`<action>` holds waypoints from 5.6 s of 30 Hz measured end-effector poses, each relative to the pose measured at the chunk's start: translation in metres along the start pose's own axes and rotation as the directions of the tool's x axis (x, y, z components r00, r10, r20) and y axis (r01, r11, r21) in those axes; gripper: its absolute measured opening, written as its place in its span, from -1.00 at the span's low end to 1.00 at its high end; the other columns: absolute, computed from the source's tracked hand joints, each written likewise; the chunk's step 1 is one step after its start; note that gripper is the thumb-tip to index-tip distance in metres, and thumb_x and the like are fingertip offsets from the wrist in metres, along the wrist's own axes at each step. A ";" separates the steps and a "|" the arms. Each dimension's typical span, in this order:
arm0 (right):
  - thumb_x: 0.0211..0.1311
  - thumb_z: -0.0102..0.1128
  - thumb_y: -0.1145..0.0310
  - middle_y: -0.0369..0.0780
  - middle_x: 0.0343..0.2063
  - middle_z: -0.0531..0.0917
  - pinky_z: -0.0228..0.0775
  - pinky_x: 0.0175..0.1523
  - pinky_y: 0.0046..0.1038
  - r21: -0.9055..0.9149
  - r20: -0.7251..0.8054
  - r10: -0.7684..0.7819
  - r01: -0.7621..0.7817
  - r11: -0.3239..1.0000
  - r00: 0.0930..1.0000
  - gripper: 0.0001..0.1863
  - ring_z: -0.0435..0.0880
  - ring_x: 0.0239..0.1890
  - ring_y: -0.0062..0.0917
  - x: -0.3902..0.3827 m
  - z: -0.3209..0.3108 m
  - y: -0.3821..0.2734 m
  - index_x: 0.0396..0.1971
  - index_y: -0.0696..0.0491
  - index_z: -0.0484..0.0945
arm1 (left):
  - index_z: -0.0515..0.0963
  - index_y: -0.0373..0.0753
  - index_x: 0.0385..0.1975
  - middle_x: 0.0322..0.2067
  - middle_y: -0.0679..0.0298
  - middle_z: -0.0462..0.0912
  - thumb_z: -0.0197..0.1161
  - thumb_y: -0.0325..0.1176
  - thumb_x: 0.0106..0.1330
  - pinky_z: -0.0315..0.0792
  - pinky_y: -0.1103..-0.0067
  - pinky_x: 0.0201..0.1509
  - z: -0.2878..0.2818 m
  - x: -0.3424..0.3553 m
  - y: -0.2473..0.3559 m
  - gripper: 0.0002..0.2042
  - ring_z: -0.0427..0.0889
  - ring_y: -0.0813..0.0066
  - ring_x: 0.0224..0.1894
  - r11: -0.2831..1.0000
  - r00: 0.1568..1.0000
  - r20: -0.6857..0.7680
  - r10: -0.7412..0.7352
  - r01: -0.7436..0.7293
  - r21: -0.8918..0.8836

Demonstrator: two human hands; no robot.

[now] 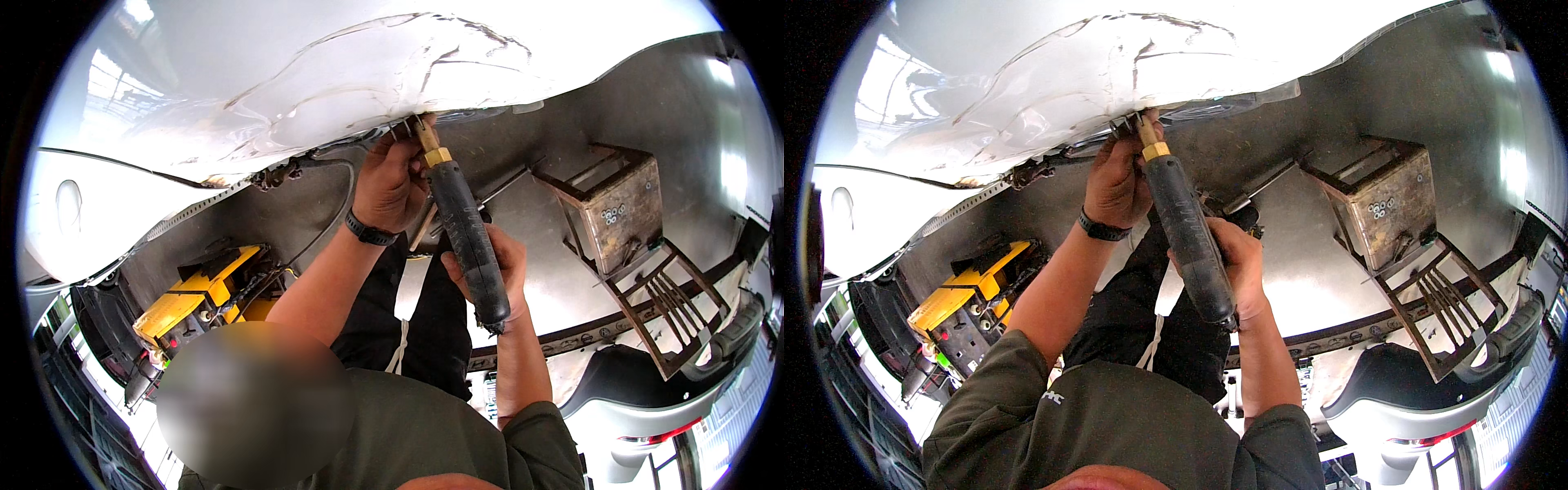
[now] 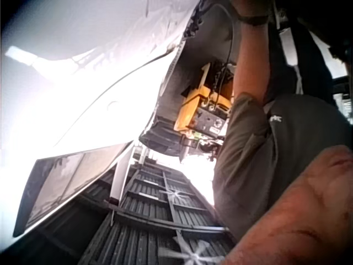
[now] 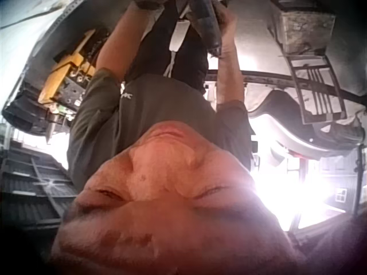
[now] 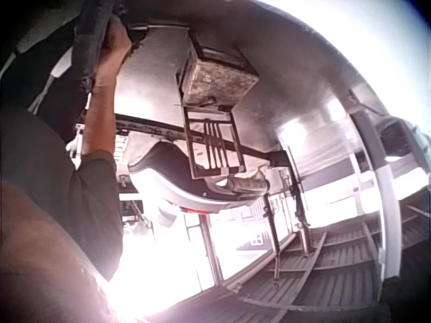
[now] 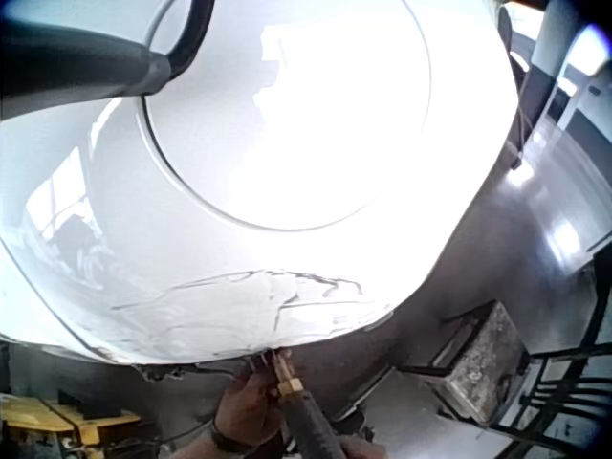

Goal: The person uses a slide hammer and a spot welder to pull dents from a white car door, then grinds the area.

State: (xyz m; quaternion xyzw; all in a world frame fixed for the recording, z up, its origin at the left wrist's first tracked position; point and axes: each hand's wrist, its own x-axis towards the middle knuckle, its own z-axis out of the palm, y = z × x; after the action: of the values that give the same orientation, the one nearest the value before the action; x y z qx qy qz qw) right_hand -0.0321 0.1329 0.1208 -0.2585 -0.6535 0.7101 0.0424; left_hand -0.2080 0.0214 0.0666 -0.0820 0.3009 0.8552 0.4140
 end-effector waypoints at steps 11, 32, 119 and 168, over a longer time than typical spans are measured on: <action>0.08 0.47 0.61 -0.32 -0.35 0.69 0.44 -0.22 -0.60 0.092 0.025 0.010 -0.012 0.996 1.000 -0.75 0.61 -0.33 -0.70 0.002 0.002 -0.002 -0.21 0.19 0.66 | 0.50 -0.30 0.20 -0.04 0.27 0.66 0.09 -0.46 0.51 0.57 0.71 -0.09 -0.005 -0.001 0.000 -0.69 0.66 0.60 -0.15 1.000 1.000 -0.001 0.019 -0.019 -0.004; 0.11 0.42 0.62 -0.30 -0.38 0.67 0.45 -0.22 -0.58 0.080 -0.004 -0.057 0.057 0.995 0.998 -0.81 0.61 -0.34 -0.69 0.002 0.011 0.020 -0.26 0.21 0.65 | 0.51 -0.29 0.19 -0.12 0.31 0.67 0.12 -0.38 0.50 0.58 0.63 -0.13 -0.006 -0.001 -0.001 -0.68 0.65 0.59 -0.19 0.999 0.998 -0.065 -0.022 0.024 0.032; 0.04 0.51 0.61 -0.34 -0.41 0.63 0.36 -0.26 -0.56 0.002 0.025 -0.054 0.054 0.999 0.998 -0.76 0.53 -0.40 -0.66 -0.005 -0.007 0.009 -0.28 0.18 0.66 | 0.54 -0.22 0.18 -0.16 0.32 0.60 0.17 -0.52 0.38 0.44 0.61 -0.13 0.005 -0.008 -0.013 -0.64 0.51 0.49 -0.22 0.126 0.908 0.244 0.341 -0.302 0.945; -0.02 0.52 0.62 -0.22 -0.31 0.72 0.50 -0.15 -0.47 -0.099 0.071 -0.139 0.146 0.984 0.988 -0.73 0.68 -0.30 -0.51 -0.005 0.039 0.020 -0.27 0.19 0.68 | 0.60 -0.39 0.02 -0.22 0.32 0.69 0.05 -0.34 0.57 0.46 0.65 -0.10 0.013 -0.039 0.030 -0.73 0.57 0.67 -0.23 0.855 0.946 -0.236 0.224 -0.075 0.513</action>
State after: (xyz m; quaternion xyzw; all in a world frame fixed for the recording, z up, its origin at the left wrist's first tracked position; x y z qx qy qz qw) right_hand -0.0382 0.0928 0.1037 -0.1901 -0.7074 0.6782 0.0587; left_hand -0.2039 -0.0112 0.1055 -0.0719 0.5732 0.7574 0.3044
